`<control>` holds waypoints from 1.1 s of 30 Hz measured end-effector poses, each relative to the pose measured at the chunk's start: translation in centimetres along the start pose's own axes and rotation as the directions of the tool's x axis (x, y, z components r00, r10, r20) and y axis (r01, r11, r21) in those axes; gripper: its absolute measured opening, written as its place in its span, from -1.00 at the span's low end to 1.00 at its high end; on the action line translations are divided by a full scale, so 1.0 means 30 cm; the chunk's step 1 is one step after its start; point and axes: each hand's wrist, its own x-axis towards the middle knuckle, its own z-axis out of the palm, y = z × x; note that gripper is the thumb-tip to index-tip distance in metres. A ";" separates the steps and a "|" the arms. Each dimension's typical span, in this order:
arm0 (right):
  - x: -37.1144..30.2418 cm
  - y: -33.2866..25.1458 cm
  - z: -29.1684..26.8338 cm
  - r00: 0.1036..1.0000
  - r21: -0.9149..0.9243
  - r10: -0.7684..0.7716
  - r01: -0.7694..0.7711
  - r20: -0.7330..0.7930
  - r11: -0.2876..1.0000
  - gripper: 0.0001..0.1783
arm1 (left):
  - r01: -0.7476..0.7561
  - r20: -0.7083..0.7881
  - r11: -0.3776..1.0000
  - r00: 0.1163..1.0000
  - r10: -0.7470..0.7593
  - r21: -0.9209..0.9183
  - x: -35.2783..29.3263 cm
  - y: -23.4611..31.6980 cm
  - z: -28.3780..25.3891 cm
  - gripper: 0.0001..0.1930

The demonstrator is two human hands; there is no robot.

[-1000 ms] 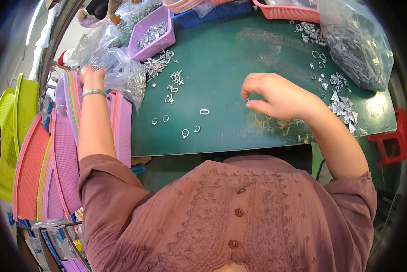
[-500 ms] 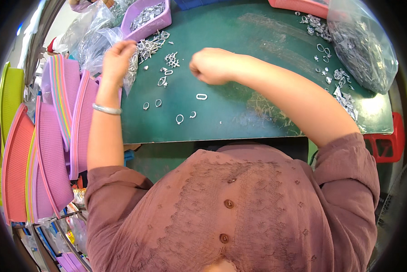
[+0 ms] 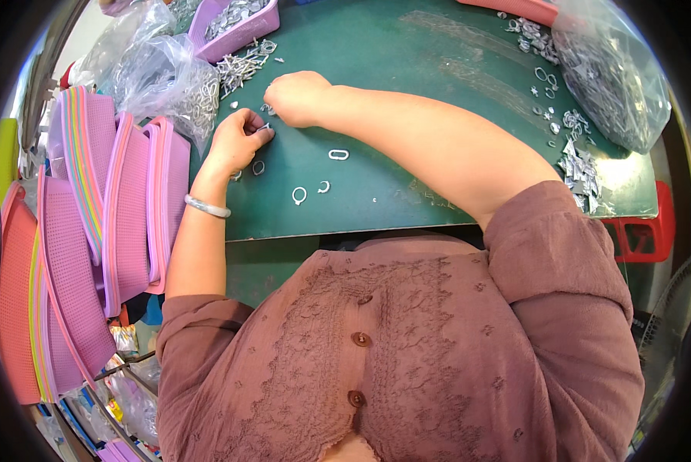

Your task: The person picks up metal parts from a table, gathers them in their hand, and places them into plastic containers.

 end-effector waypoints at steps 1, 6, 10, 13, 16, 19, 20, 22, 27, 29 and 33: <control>-0.010 0.004 -0.009 1.000 0.005 -0.016 0.016 -0.004 1.000 -0.82 | 0.011 0.013 1.000 1.000 -0.011 0.009 -0.006 0.008 -0.005 -0.74; -0.081 0.036 -0.100 0.991 -0.031 -0.021 0.026 0.132 0.999 -0.86 | -0.148 -0.037 0.986 0.988 0.151 0.072 -0.072 0.038 -0.016 -0.75; -0.061 0.062 -0.082 0.993 0.051 0.016 -0.022 0.117 0.998 -0.88 | -0.395 -0.014 0.919 0.919 0.395 0.012 -0.115 0.142 0.037 -0.79; -0.015 0.037 -0.068 0.996 0.113 0.008 -0.018 0.093 0.993 -0.78 | -0.499 0.021 0.866 0.866 0.499 -0.003 -0.178 0.246 0.112 -0.79; 0.015 -0.006 -0.047 0.991 0.148 0.062 -0.080 0.117 0.986 -0.78 | -0.435 0.041 0.900 0.899 0.435 -0.008 -0.191 0.276 0.135 -0.83; 0.036 -0.006 -0.022 0.994 0.049 0.070 -0.075 0.086 0.996 -0.82 | -0.399 0.008 0.916 0.917 0.399 -0.041 -0.182 0.270 0.154 -0.85; 0.041 0.000 -0.012 0.994 0.014 0.077 -0.078 0.071 0.997 -0.82 | -0.395 -0.003 0.918 0.919 0.395 -0.030 -0.184 0.271 0.157 -0.85; 0.034 0.003 -0.024 0.989 0.001 0.093 -0.094 0.111 0.996 -0.82 | -0.387 -0.025 0.922 0.922 0.386 -0.010 -0.190 0.269 0.160 -0.86; 0.016 0.006 -0.033 0.992 0.004 0.084 -0.085 0.097 0.996 -0.83 | -0.384 -0.043 0.922 0.923 0.383 -0.048 -0.191 0.269 0.163 -0.83; 0.007 -0.005 -0.043 0.996 -0.016 0.043 -0.042 0.082 0.999 -0.82 | -0.436 -0.121 0.897 0.897 0.426 -0.071 -0.196 0.261 0.171 -0.83; 0.026 0.004 -0.034 0.993 -0.063 0.031 -0.024 0.113 0.998 -0.82 | -0.137 -0.096 0.845 0.990 0.102 -0.517 -0.201 0.238 0.138 -0.86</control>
